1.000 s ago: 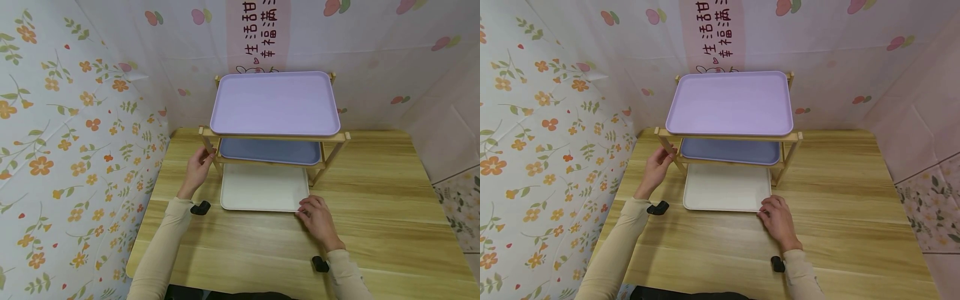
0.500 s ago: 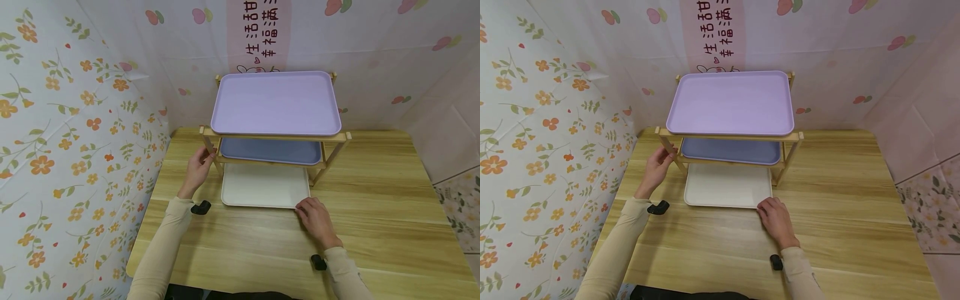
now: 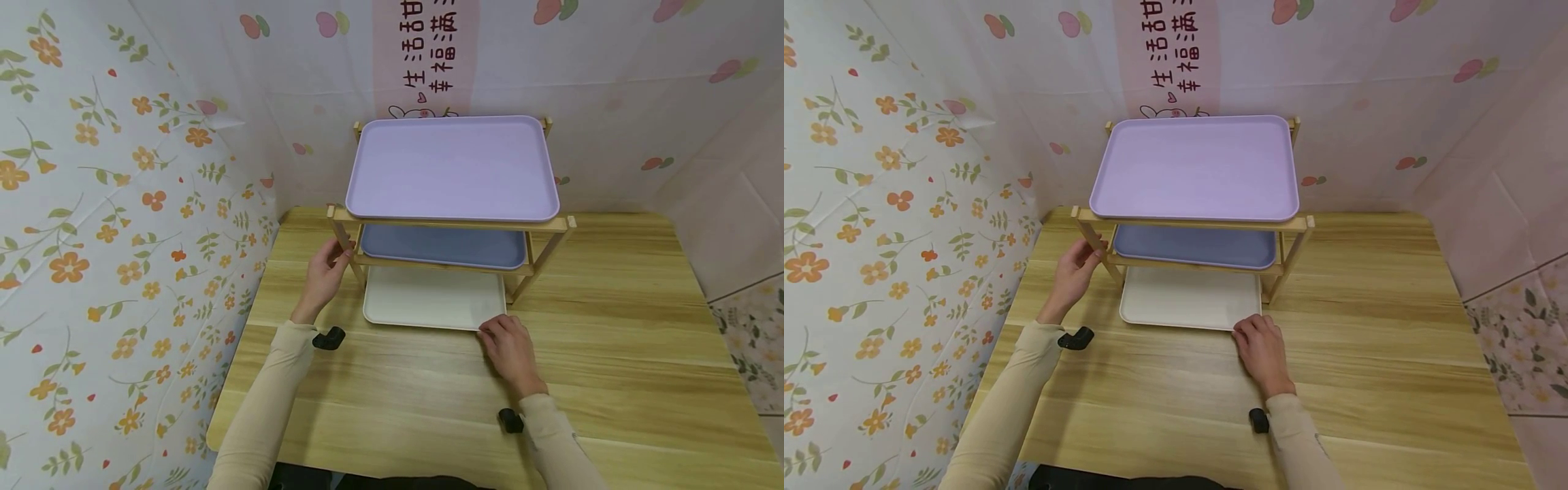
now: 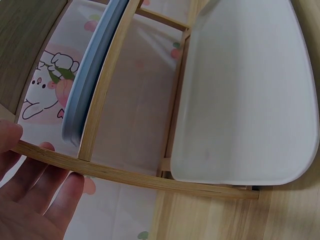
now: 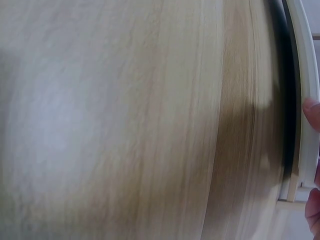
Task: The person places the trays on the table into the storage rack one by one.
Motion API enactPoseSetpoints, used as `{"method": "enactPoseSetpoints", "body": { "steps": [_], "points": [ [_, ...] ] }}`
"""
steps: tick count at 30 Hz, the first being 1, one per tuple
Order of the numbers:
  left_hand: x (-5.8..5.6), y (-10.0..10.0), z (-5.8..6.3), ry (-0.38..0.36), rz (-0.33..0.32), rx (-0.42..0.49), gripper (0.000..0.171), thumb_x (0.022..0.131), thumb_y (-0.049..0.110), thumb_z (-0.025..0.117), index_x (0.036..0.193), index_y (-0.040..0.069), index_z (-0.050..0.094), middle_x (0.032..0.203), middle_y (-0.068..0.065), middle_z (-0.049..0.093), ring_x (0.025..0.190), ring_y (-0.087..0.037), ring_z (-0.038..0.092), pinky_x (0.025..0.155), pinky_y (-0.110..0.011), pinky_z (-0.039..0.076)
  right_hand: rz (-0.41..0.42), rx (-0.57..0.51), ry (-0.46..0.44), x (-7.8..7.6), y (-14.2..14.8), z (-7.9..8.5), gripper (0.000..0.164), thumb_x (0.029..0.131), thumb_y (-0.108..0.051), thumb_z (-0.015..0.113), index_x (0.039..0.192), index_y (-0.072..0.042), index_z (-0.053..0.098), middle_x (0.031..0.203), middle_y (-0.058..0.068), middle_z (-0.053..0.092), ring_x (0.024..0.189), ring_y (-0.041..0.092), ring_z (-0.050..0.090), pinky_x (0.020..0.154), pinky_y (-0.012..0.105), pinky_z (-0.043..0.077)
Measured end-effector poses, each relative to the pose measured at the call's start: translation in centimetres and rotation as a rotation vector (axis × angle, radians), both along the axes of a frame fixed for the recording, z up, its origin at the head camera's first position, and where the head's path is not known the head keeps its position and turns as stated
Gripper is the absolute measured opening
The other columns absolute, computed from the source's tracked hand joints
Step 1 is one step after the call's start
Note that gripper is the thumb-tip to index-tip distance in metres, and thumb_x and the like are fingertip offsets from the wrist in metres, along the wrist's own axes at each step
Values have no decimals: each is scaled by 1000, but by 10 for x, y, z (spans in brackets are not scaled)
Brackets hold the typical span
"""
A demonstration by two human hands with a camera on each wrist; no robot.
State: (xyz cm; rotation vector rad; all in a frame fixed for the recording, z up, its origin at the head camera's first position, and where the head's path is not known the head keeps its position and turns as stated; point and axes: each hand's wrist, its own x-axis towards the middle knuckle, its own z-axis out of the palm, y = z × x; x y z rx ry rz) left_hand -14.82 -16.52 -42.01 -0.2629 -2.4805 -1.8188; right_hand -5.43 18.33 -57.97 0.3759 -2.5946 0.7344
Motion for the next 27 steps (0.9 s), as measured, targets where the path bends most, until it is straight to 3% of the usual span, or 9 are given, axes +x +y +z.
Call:
{"method": "enactPoseSetpoints", "body": {
  "steps": [10,20,27],
  "points": [
    [0,0,0,11,7,-2,34,97,0,51,129,-9,52,124,-31,60,120,-45,56,96,-54,47,-111,-39,-48,-4,-9,0,13,76,-14,81,79,-8,71,83,8,64,83,31,56,68,44,42],
    [0,0,-1,8,0,17,34,97,0,51,130,-10,51,124,-32,59,121,-48,54,96,-53,47,-183,-96,10,-7,-13,-7,21,71,-16,84,77,-2,68,92,17,59,88,39,51,80,46,39],
    [0,0,0,-4,8,2,35,98,1,51,131,-9,51,125,-32,59,120,-41,57,95,-48,48,-241,-193,-89,-5,-13,-6,25,72,-16,85,80,0,67,102,22,57,96,42,48,82,49,40]
  ]
}}
